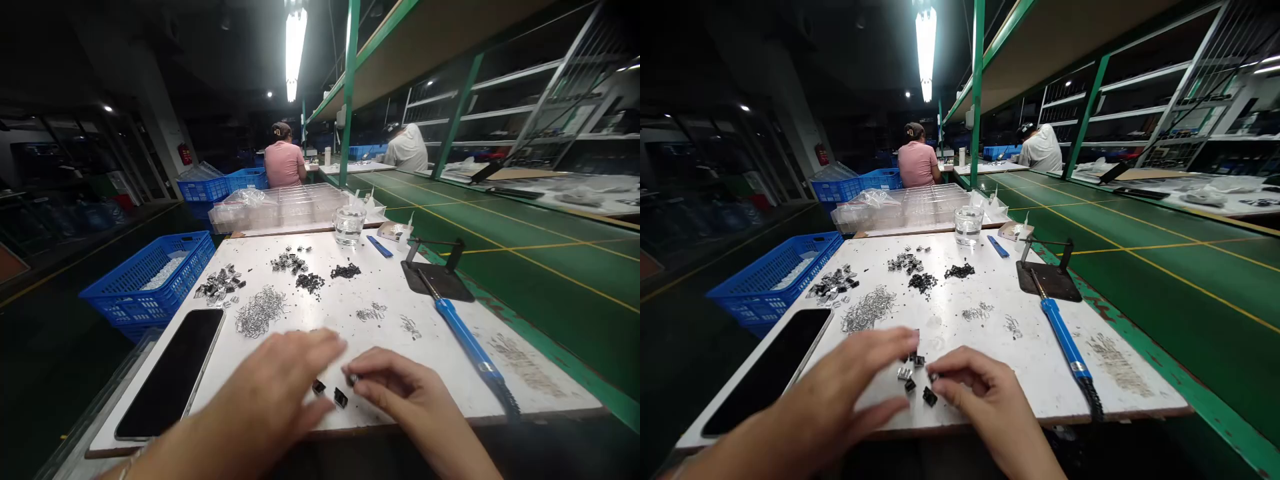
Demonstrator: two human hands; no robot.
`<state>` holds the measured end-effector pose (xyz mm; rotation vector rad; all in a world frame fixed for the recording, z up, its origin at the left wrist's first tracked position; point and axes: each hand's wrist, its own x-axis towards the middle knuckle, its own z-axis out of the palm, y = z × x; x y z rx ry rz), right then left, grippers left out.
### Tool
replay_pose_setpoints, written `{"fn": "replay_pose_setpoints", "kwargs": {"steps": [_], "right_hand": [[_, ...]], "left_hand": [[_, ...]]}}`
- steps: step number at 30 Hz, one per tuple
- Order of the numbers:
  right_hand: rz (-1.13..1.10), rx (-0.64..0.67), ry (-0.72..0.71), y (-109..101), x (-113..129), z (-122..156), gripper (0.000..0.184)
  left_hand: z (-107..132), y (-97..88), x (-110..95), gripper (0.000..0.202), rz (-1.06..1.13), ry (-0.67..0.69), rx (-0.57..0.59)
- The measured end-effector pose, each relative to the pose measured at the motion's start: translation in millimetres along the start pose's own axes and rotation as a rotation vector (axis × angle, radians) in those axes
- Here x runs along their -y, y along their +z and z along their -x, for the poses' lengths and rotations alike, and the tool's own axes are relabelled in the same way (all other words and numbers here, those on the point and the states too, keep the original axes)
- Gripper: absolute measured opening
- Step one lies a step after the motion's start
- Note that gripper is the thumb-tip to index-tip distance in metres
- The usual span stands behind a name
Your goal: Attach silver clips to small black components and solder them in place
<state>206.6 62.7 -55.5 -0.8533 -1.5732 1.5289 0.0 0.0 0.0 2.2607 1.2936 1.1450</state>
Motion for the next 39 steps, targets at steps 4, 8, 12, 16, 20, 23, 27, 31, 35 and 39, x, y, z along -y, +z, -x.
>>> {"fn": "replay_pose_setpoints", "kwargs": {"steps": [4,8,12,16,20,23,27,31,35,39], "right_hand": [[0.017,-0.202,0.017,-10,-9,-5,0.021],[-0.024,-0.213,-0.039,-10,-14,-5,0.019],[0.037,-0.206,-0.074,-9,-15,-4,0.014],[0.026,-0.195,-0.045,-9,-14,-3,0.016],[0.030,-0.224,-0.025,-7,-16,-3,0.022],[0.072,-0.235,-0.020,-7,-18,-5,0.021],[0.114,-0.209,0.011,-6,-20,-6,0.018],[0.137,-0.218,0.007,-5,-19,-7,0.018],[0.173,-0.226,-0.005,-4,-14,-5,0.016],[0.230,-0.183,-0.008,-4,-9,-3,0.011]], "left_hand": [[-43,-15.7,31,0.029,-0.092,-0.129,0.071],[-88,2.1,59,0.021,-0.269,-0.199,0.320],[-131,19.6,78,0.016,-0.377,-0.210,0.468],[-162,21.2,96,0.021,-0.452,-0.280,0.634],[-173,16.7,113,0.027,-0.472,-0.355,0.737],[-174,13.8,120,0.027,-0.459,-0.391,0.764],[-175,18.5,126,0.028,-0.438,-0.402,0.710],[-178,34.6,127,0.029,-0.404,-0.416,0.612],[-181,47.6,127,0.028,-0.328,-0.433,0.579],[-183,46.0,122,0.027,-0.228,-0.426,0.577]]}}
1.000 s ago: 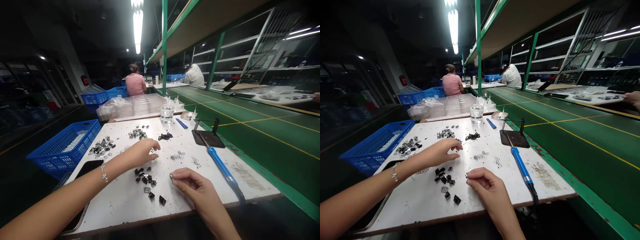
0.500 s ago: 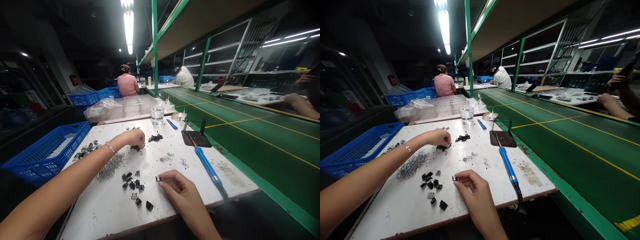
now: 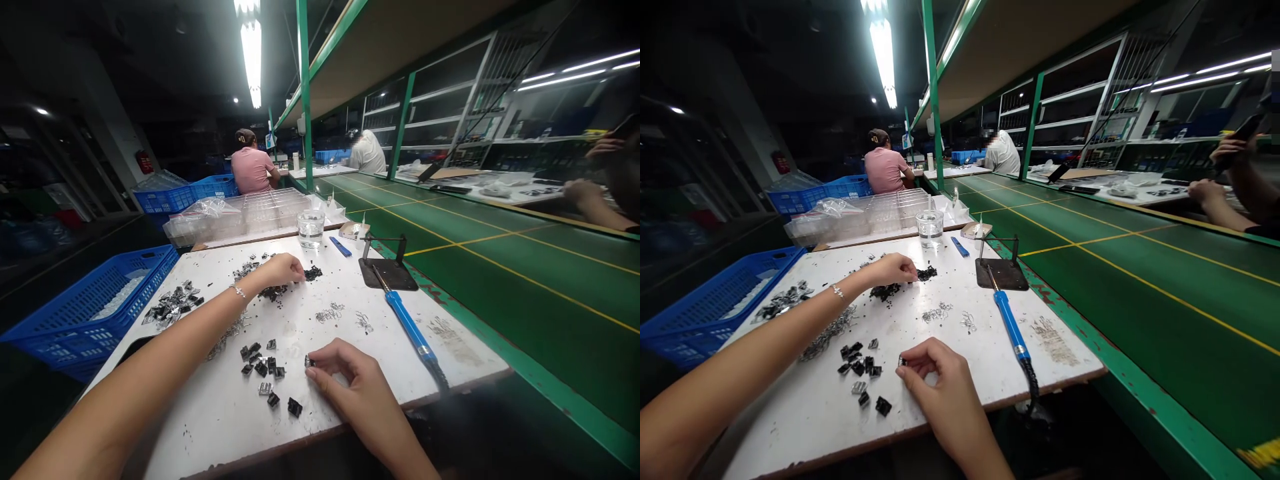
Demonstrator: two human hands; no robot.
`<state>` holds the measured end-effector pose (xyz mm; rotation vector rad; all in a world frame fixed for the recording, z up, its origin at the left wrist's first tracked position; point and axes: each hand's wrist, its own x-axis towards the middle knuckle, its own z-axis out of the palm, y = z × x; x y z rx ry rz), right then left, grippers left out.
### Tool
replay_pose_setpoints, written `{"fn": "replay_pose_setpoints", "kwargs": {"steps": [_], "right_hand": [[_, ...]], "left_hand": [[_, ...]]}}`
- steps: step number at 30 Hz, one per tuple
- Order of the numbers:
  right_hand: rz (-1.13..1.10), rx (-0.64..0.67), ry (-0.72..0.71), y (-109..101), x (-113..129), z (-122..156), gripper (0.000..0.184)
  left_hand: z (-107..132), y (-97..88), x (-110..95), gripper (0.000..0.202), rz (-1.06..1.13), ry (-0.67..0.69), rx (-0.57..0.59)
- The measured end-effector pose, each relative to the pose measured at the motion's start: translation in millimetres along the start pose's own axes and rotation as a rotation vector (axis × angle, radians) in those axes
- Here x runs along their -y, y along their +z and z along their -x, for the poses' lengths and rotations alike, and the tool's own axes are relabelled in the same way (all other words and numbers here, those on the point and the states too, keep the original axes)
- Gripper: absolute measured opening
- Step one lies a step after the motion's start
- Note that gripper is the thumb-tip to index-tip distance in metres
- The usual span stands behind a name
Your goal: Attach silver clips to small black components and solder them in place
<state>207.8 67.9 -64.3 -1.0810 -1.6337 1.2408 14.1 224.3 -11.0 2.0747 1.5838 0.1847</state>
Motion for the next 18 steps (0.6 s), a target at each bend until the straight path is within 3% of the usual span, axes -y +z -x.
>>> {"fn": "replay_pose_setpoints", "kwargs": {"steps": [7,12,18], "right_hand": [[0.016,0.033,-0.015,0,2,0,0.010],[0.022,0.044,-0.017,0,1,1,0.010],[0.039,0.054,-0.027,-1,2,1,0.012]], "left_hand": [[32,-40.0,1,0.031,0.066,0.036,-0.192],[51,-68.0,34,0.024,-0.008,-0.084,-0.143],[66,-75.3,74,0.025,-0.105,-0.233,-0.136]]}}
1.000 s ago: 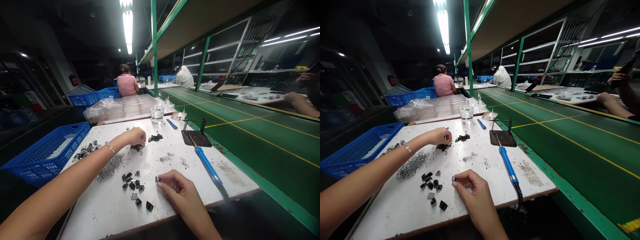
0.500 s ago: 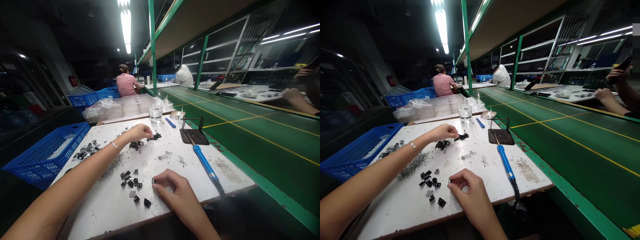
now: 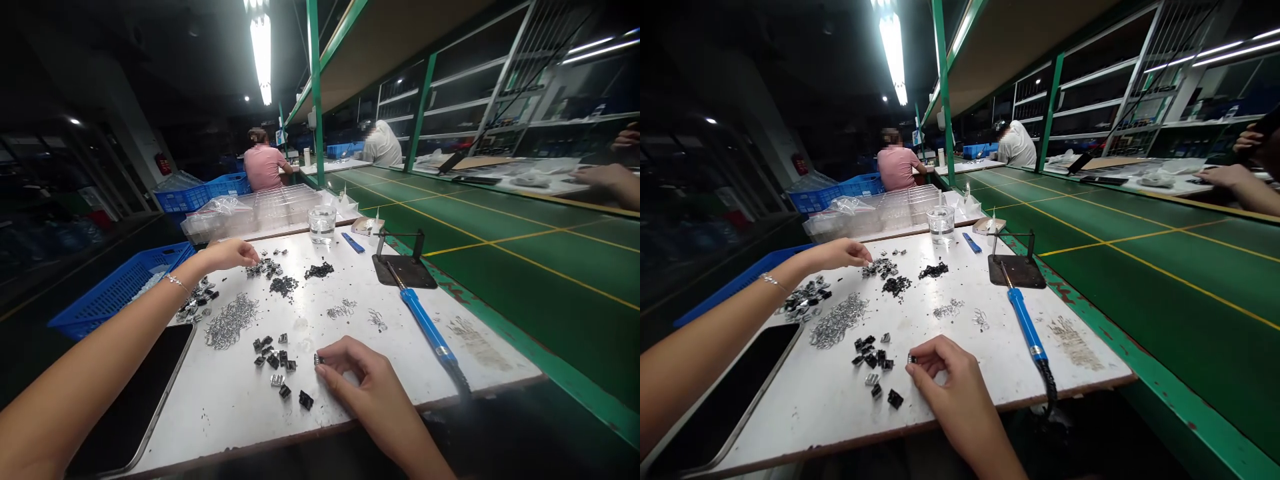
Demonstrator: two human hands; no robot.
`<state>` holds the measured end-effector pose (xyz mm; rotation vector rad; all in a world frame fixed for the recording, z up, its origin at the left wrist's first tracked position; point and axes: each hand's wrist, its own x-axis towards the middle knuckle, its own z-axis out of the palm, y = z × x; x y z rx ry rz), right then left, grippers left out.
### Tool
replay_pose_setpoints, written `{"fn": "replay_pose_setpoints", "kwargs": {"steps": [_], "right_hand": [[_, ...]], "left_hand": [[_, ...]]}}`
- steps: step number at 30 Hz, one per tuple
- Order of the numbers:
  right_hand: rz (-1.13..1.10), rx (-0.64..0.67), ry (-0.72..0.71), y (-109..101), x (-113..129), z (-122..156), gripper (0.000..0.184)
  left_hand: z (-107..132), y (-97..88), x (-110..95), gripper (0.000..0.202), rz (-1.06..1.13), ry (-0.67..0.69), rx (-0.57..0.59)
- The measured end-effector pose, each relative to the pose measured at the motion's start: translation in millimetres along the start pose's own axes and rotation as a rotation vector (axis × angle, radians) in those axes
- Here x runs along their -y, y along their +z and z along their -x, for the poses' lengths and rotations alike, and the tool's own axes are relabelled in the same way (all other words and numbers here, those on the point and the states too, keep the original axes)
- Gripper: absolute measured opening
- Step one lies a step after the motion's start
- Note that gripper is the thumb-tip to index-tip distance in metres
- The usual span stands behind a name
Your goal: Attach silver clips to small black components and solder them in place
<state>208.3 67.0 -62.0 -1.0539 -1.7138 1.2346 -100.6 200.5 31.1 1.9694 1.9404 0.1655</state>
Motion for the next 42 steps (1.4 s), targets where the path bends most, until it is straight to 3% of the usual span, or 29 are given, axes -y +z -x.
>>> {"fn": "replay_pose_setpoints", "kwargs": {"steps": [7,11,14,20,25,32,38,42], "right_hand": [[0.037,0.007,-0.002,-1,1,1,0.011],[0.031,0.014,-0.002,-1,1,1,0.010],[0.026,-0.002,-0.023,-2,0,1,0.010],[0.069,0.026,-0.057,-1,-1,2,0.008],[0.087,0.035,-0.060,0,0,3,0.009],[0.065,0.029,-0.077,0,-1,2,0.009],[0.052,0.031,-0.082,-1,0,4,0.009],[0.051,0.019,-0.089,-1,1,4,0.008]], "left_hand": [[10,5.1,29,0.028,-0.088,-0.110,0.073],[16,9.0,31,0.025,-0.108,-0.095,0.067],[27,17.4,12,0.028,-0.057,0.019,0.079],[51,50.9,-57,0.026,0.023,0.328,0.081],[45,84.6,-95,0.023,0.057,0.469,0.097],[17,107.7,-119,0.022,0.127,0.432,0.076],[1,107.3,-126,0.023,0.119,0.316,0.281],[0,102.7,-129,0.022,0.123,0.292,0.321]]}}
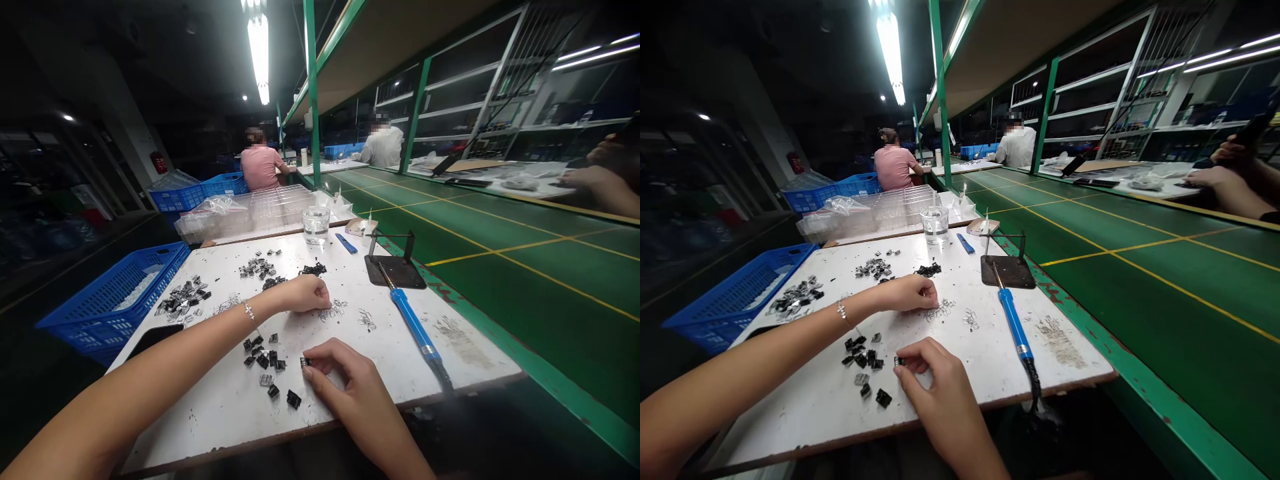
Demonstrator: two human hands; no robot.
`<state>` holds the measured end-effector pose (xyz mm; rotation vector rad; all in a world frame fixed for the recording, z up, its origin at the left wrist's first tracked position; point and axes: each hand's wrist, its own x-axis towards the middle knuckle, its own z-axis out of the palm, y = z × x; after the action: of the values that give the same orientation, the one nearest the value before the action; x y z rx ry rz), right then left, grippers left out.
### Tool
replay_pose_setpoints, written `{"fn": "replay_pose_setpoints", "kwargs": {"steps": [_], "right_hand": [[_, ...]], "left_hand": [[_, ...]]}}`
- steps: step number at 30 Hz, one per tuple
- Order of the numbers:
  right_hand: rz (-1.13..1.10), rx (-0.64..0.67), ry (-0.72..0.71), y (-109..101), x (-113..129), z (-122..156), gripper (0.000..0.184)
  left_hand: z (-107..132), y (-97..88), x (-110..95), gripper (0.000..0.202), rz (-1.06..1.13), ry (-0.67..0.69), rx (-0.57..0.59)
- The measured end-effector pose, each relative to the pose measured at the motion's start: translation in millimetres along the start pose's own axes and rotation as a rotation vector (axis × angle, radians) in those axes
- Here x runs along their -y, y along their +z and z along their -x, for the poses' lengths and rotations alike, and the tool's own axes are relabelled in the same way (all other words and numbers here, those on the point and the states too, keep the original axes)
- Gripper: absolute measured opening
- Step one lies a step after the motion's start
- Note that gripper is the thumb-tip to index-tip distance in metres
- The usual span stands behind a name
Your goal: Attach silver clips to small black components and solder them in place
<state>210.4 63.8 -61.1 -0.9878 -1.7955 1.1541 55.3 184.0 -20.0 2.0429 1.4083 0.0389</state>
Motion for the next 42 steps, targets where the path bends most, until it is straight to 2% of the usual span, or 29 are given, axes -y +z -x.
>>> {"fn": "replay_pose_setpoints", "kwargs": {"steps": [4,9,15,20,25,29,31,35,42], "right_hand": [[-0.002,-0.005,-0.001,1,0,0,0.009],[-0.017,-0.014,-0.005,2,-2,0,0.010],[-0.020,-0.018,0.001,2,-1,2,0.012],[-0.028,-0.026,0.001,2,0,2,0.012],[-0.019,-0.030,-0.013,2,1,2,0.013],[-0.034,-0.031,-0.019,3,0,2,0.014],[-0.036,-0.030,-0.023,3,-1,2,0.014],[-0.041,-0.044,-0.030,4,-2,2,0.012],[-0.030,-0.043,-0.037,4,-1,3,0.012]], "left_hand": [[-2,1.6,-7,0.020,0.035,0.048,-0.049],[-9,12.3,-22,0.021,0.051,0.190,-0.122],[-15,28.1,-39,0.020,0.006,0.269,-0.134],[-18,32.6,-34,0.013,-0.041,0.257,-0.151],[-13,19.5,-22,0.013,-0.086,0.231,-0.158],[-8,12.3,-27,0.016,-0.133,0.273,-0.221],[-8,13.9,-34,0.017,-0.156,0.348,-0.240],[-11,24.7,-44,0.020,-0.188,0.492,-0.173],[-28,31.9,-42,0.011,-0.183,0.475,-0.183]]}}
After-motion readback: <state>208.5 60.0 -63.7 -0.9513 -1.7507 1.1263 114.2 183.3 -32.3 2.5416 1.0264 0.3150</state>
